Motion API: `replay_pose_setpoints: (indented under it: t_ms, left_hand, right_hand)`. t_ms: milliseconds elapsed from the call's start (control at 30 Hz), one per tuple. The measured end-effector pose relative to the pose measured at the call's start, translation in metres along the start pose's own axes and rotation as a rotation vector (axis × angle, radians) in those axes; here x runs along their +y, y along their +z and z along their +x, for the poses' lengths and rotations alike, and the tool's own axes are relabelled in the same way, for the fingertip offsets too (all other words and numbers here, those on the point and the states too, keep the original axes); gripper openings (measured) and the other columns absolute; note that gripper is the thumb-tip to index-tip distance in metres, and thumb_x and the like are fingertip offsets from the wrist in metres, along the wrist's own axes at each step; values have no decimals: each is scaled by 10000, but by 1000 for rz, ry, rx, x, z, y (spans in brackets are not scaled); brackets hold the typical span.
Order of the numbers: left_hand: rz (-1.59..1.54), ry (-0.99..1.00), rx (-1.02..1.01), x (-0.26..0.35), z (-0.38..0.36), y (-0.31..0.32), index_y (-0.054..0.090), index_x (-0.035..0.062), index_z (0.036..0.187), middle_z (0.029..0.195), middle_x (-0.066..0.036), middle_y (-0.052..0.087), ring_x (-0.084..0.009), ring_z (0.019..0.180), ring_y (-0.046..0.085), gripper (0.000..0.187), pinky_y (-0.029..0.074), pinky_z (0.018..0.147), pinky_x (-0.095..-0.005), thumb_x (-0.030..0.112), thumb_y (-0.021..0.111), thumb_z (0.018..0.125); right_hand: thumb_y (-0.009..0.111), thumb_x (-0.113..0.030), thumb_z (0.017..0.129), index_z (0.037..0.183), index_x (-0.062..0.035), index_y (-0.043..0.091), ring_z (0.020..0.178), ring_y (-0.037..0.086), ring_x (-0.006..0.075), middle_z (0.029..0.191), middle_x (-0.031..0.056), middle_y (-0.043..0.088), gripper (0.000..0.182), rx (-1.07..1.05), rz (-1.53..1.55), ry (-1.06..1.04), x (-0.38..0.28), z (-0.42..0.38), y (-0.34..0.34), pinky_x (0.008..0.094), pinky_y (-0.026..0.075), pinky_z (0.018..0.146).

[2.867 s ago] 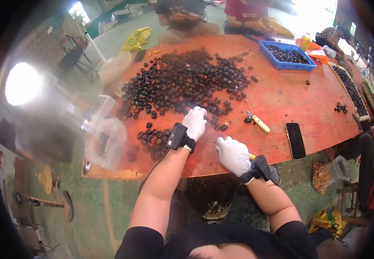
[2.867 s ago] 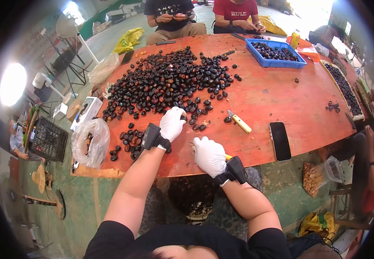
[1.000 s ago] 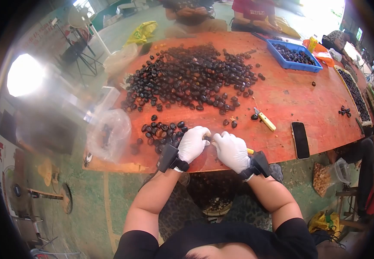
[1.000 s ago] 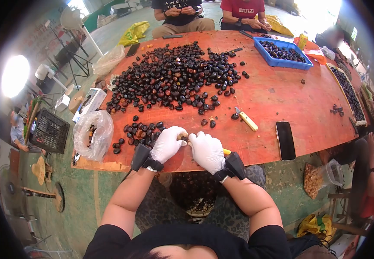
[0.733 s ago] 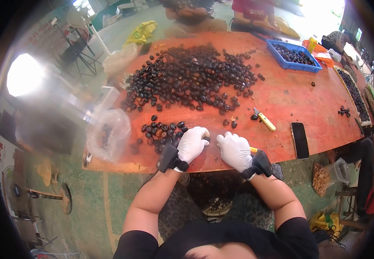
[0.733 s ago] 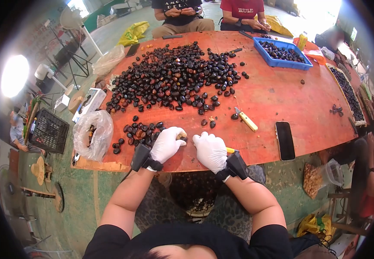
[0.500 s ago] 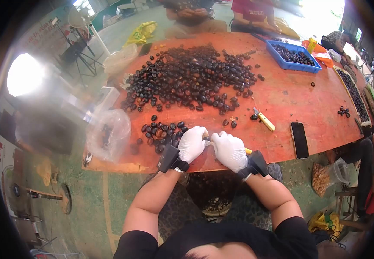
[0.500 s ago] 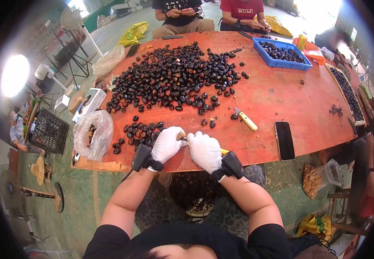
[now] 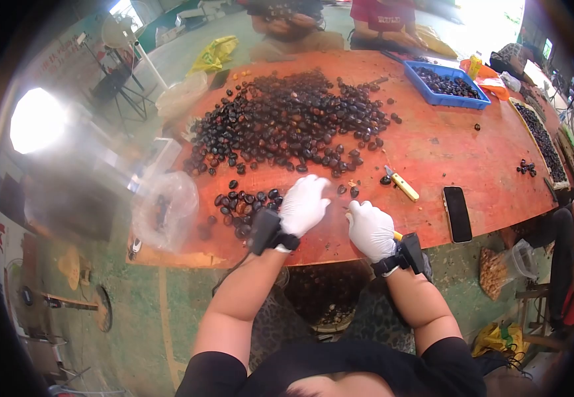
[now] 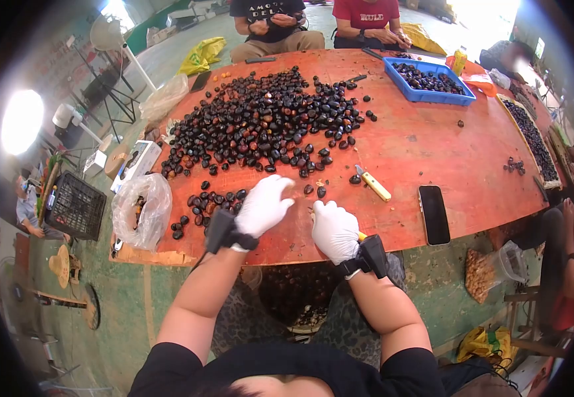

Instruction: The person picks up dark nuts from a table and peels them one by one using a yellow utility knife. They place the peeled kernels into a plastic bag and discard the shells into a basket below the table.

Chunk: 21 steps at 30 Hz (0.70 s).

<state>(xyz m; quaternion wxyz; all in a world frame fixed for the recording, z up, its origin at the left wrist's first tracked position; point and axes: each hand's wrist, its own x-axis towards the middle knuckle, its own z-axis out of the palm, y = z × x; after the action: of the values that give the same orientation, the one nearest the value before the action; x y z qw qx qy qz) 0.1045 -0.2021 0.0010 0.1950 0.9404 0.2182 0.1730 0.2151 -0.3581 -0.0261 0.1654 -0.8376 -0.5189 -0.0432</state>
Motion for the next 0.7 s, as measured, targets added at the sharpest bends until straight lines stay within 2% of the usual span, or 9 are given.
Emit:
replay_pose_setpoints:
  t_ms: [33, 233, 267, 367, 400, 500, 533, 633, 700]
  left_hand:
    - [-29, 26, 52, 5, 8, 12, 658, 46, 1156, 1079, -160, 652, -366, 1067, 611, 362, 499, 936, -449, 178, 730, 826]
    - [-119, -22, 35, -1, 26, 45, 646, 75, 1162, 1025, -150, 635, -365, 997, 618, 343, 512, 878, -441, 88, 692, 822]
    - [-171, -18, 63, -5, 23, 45, 645, 66, 1157, 1006, -139, 642, -320, 941, 641, 337, 530, 841, -395, 51, 674, 821]
    - [-425, -38, 58, 1, 4, 18, 648, 43, 1160, 1006, -124, 657, -252, 912, 664, 322, 542, 820, -339, 21, 656, 839]
    - [-463, -9, 58, -4, -2, 16, 665, 41, 1162, 1029, -110, 682, -198, 924, 671, 326, 542, 826, -311, 4, 674, 838]
    - [-416, -70, -51, -13, -15, 7, 681, 67, 1176, 994, -99, 705, -193, 934, 677, 367, 543, 824, -308, -8, 702, 818]
    - [-535, -145, -66, -15, -19, 9, 720, 83, 1124, 936, -89, 724, -213, 912, 673, 354, 541, 817, -330, 15, 755, 778]
    - [-155, 17, -87, -18, -24, 5, 750, 77, 1048, 914, -84, 732, -249, 893, 661, 304, 529, 830, -369, 56, 788, 747]
    - [-154, 31, -42, -18, -25, 7, 764, 75, 992, 925, -83, 741, -282, 903, 646, 267, 509, 858, -402, 92, 801, 728]
  right_hand:
    - [611, -246, 923, 973, -105, 596, 734, 689, 320, 830, 130, 625, 151, 5, -3, -2, 0, 0, 2, 441, 553, 602]
    - [603, -232, 912, 972, -107, 598, 725, 690, 323, 819, 128, 625, 138, 25, -1, -13, 3, -1, 3, 436, 556, 605]
    - [603, -229, 910, 972, -107, 598, 722, 689, 323, 818, 128, 625, 137, 21, 2, -15, 3, -1, 4, 435, 557, 605]
    - [606, -243, 916, 967, -109, 597, 722, 685, 320, 815, 127, 623, 144, 25, -2, -3, 1, -1, 3, 437, 552, 598]
    - [611, -248, 917, 964, -109, 595, 726, 683, 318, 815, 127, 623, 147, 31, 12, -8, 0, -1, 2, 438, 550, 596]
    - [623, -261, 919, 954, -111, 589, 737, 677, 312, 816, 125, 621, 158, 62, 52, -47, -4, -1, -1, 439, 543, 589]
    - [627, -265, 919, 952, -111, 587, 739, 675, 310, 816, 124, 620, 162, 78, 68, -77, -5, -1, -1, 440, 540, 587]
    - [637, -266, 914, 945, -111, 585, 745, 671, 305, 817, 121, 619, 166, 73, 76, -134, -9, 1, 0, 438, 535, 583]
    - [640, -264, 910, 940, -110, 584, 746, 670, 302, 818, 118, 620, 166, 65, 73, -154, -10, 2, 3, 435, 532, 582]
